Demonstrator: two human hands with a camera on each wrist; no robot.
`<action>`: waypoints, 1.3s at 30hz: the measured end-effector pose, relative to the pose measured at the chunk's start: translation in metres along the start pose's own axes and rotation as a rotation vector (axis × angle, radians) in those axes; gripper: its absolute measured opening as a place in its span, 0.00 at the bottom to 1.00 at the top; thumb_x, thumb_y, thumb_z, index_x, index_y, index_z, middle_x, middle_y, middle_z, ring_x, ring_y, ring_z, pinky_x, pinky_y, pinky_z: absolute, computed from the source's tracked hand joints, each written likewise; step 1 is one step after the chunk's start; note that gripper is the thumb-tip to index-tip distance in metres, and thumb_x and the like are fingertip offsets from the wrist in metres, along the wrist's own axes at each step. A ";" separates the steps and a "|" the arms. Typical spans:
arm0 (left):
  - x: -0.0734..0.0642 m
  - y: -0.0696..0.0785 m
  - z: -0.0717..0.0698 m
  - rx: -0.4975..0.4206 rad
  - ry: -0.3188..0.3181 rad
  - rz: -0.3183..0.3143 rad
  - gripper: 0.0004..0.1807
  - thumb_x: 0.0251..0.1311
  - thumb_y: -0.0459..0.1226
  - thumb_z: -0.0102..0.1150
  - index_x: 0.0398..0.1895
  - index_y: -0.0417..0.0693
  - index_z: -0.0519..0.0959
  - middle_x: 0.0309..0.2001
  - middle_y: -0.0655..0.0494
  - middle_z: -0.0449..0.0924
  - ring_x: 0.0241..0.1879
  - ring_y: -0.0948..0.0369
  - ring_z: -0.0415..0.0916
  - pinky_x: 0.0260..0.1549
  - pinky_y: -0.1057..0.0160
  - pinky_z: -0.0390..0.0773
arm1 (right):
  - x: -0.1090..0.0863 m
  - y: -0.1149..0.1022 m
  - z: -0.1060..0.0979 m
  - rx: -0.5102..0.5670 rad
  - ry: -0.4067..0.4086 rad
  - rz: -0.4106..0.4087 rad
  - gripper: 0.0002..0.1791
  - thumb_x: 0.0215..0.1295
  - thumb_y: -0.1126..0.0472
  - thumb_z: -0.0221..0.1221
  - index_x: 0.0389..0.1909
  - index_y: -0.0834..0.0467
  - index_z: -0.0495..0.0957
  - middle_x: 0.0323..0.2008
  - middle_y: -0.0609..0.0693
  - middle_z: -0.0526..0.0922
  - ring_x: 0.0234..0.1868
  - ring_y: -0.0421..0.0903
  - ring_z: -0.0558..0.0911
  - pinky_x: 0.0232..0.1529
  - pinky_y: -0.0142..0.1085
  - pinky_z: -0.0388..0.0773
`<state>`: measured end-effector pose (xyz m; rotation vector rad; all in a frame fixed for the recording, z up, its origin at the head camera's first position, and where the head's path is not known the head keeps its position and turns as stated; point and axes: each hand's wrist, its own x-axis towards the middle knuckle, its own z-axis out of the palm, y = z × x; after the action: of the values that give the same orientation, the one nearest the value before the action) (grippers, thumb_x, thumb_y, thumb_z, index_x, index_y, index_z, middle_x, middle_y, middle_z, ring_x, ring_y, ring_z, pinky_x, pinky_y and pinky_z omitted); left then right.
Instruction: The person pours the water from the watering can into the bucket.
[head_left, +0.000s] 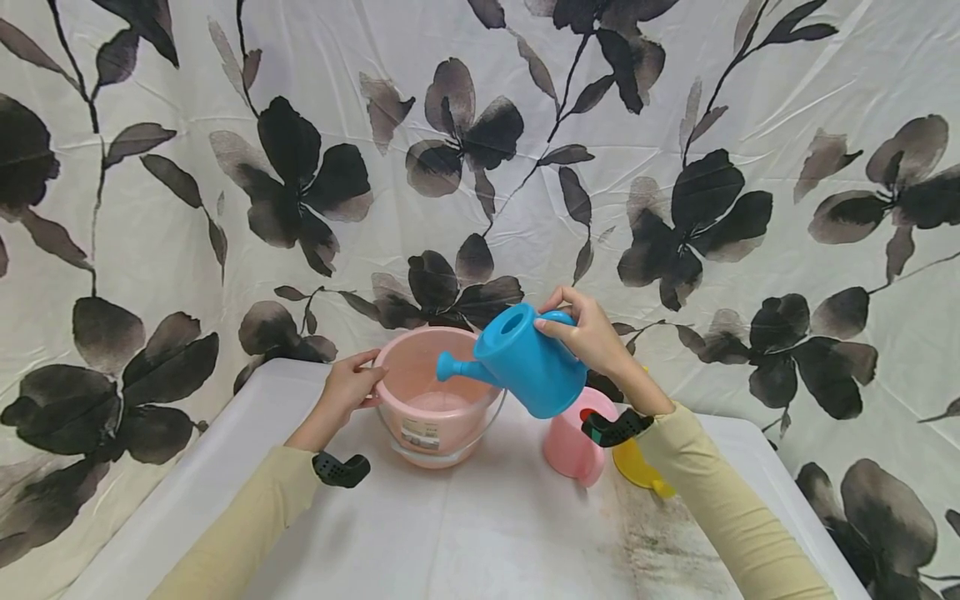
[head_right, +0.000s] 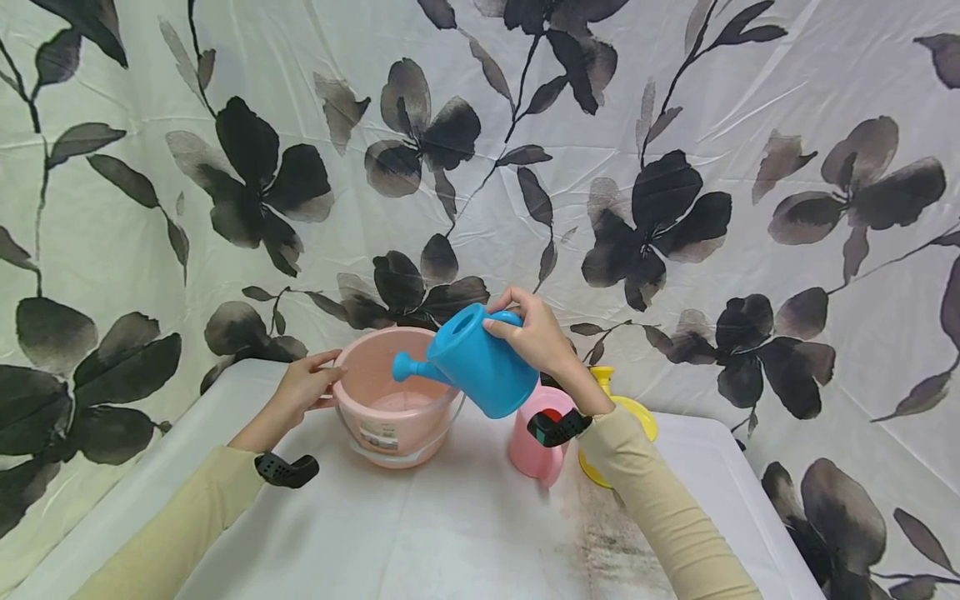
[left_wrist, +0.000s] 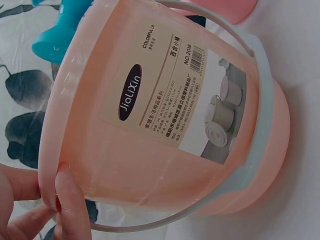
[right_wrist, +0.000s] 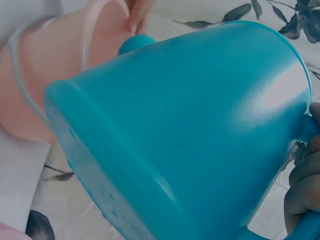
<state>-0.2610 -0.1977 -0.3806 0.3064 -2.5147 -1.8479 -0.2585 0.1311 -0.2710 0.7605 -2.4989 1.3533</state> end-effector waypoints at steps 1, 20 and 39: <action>0.000 0.000 0.000 0.001 0.000 -0.001 0.30 0.67 0.37 0.49 0.72 0.43 0.60 0.40 0.49 0.69 0.26 0.69 0.71 0.25 0.74 0.81 | 0.000 0.001 0.000 -0.001 0.001 -0.001 0.08 0.65 0.65 0.57 0.41 0.66 0.72 0.40 0.67 0.83 0.42 0.58 0.83 0.51 0.58 0.78; 0.002 -0.001 0.000 0.006 0.005 -0.001 0.30 0.68 0.38 0.50 0.72 0.44 0.60 0.41 0.49 0.69 0.28 0.68 0.71 0.26 0.74 0.81 | 0.005 -0.002 -0.002 -0.021 0.006 0.002 0.09 0.65 0.65 0.57 0.41 0.67 0.72 0.41 0.68 0.83 0.42 0.60 0.83 0.51 0.59 0.78; 0.001 -0.001 0.000 0.006 0.009 0.001 0.30 0.67 0.38 0.50 0.72 0.43 0.61 0.40 0.49 0.69 0.27 0.69 0.71 0.25 0.74 0.81 | 0.001 0.000 -0.001 -0.040 0.008 0.014 0.08 0.64 0.64 0.57 0.41 0.65 0.72 0.41 0.66 0.83 0.41 0.60 0.83 0.50 0.58 0.79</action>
<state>-0.2617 -0.1980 -0.3822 0.3126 -2.5138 -1.8347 -0.2597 0.1314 -0.2697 0.7299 -2.5214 1.3042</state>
